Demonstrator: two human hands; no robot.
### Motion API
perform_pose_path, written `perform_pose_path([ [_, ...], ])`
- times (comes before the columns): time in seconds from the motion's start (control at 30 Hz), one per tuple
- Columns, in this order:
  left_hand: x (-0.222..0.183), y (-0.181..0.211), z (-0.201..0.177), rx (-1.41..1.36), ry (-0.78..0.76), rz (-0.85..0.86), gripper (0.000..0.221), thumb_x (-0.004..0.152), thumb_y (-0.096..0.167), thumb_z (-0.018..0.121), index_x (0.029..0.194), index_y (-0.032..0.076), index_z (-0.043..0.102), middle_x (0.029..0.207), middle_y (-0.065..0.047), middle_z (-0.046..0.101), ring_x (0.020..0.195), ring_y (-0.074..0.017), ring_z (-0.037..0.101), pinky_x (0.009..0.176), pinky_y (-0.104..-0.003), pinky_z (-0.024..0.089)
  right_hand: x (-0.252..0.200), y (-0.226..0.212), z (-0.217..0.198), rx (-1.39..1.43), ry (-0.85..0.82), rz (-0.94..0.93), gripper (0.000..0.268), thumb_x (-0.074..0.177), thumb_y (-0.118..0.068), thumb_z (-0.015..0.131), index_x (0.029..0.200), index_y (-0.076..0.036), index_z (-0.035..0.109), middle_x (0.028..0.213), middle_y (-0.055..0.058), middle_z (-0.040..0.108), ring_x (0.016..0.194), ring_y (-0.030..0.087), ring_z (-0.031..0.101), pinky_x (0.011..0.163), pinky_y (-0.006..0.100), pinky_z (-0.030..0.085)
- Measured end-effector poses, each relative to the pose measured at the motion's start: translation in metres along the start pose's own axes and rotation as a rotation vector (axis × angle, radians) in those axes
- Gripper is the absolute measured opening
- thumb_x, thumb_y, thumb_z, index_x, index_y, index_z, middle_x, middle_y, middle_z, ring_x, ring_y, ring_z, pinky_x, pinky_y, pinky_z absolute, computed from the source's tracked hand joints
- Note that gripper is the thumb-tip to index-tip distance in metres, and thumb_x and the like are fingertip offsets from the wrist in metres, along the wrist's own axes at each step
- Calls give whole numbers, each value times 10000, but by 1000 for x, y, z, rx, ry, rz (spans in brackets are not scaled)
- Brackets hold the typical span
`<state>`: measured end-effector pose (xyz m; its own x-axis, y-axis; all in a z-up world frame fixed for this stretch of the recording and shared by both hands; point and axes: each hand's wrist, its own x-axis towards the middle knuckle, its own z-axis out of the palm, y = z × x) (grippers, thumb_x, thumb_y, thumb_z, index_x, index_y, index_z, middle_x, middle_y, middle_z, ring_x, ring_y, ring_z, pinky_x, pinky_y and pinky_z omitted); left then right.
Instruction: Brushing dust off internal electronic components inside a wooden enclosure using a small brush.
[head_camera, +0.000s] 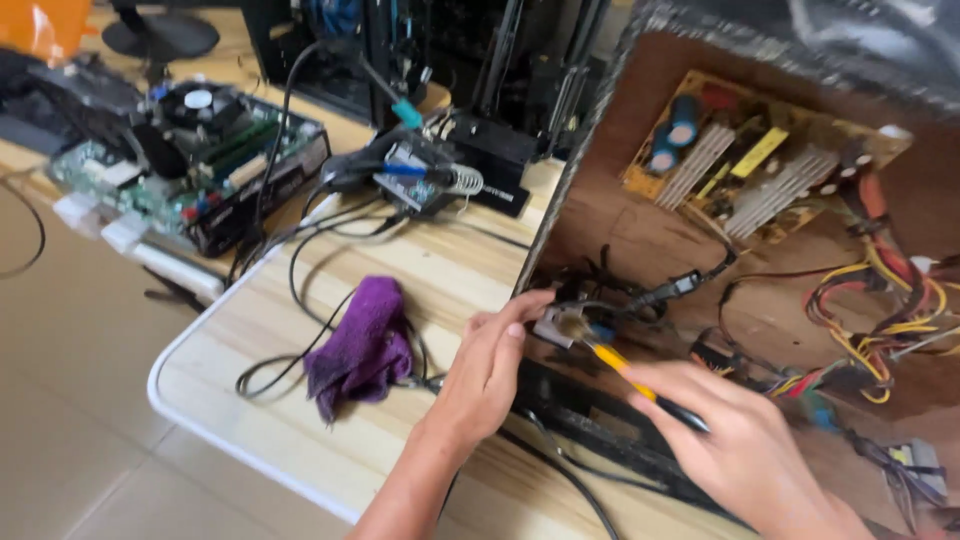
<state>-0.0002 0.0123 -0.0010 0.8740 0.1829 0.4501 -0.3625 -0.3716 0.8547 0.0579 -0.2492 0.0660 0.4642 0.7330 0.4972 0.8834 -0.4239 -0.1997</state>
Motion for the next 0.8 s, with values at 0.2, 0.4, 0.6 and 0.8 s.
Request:
perform_pose_path([
  [0.2, -2, -6, 3, 25, 13, 15, 573, 1147, 309, 217, 1530, 149, 611, 1582, -72, 679, 1388, -220, 638, 1159, -381, 365, 36, 29, 91, 193, -144, 30, 266, 1008, -266, 758, 1217, -107, 804, 1248, 77, 864, 1116, 252, 835, 1012, 375, 603],
  [0.4, -1, -2, 3, 33, 24, 32, 596, 1156, 376, 199, 1524, 144, 607, 1492, -61, 750, 1371, -208, 703, 1117, -384, 392, 20, 14, -14, 159, 27, 662, 245, 1015, -354, 726, 987, -173, 888, 503, 16, 800, 555, 61, 784, 723, 217, 594],
  [0.6, -2, -2, 3, -3, 18, 0, 561, 1108, 255, 252, 1518, 156, 621, 1456, -112, 770, 1388, -221, 691, 1130, -362, 381, -5, 9, 13, 280, -124, 661, 207, 993, -274, 730, 1056, -180, 903, 825, -13, 927, 595, 105, 843, 709, 240, 624],
  [0.8, -4, 1, -2, 6, -12, 1, 546, 1141, 230, 256, 1557, 174, 606, 1417, -178, 769, 1369, -376, 692, 1262, -516, 357, -2, 52, 79, -42, 344, 175, 134, 1004, -235, 771, 1080, -264, 878, 948, -2, 874, 902, 243, 833, 799, 357, 658],
])
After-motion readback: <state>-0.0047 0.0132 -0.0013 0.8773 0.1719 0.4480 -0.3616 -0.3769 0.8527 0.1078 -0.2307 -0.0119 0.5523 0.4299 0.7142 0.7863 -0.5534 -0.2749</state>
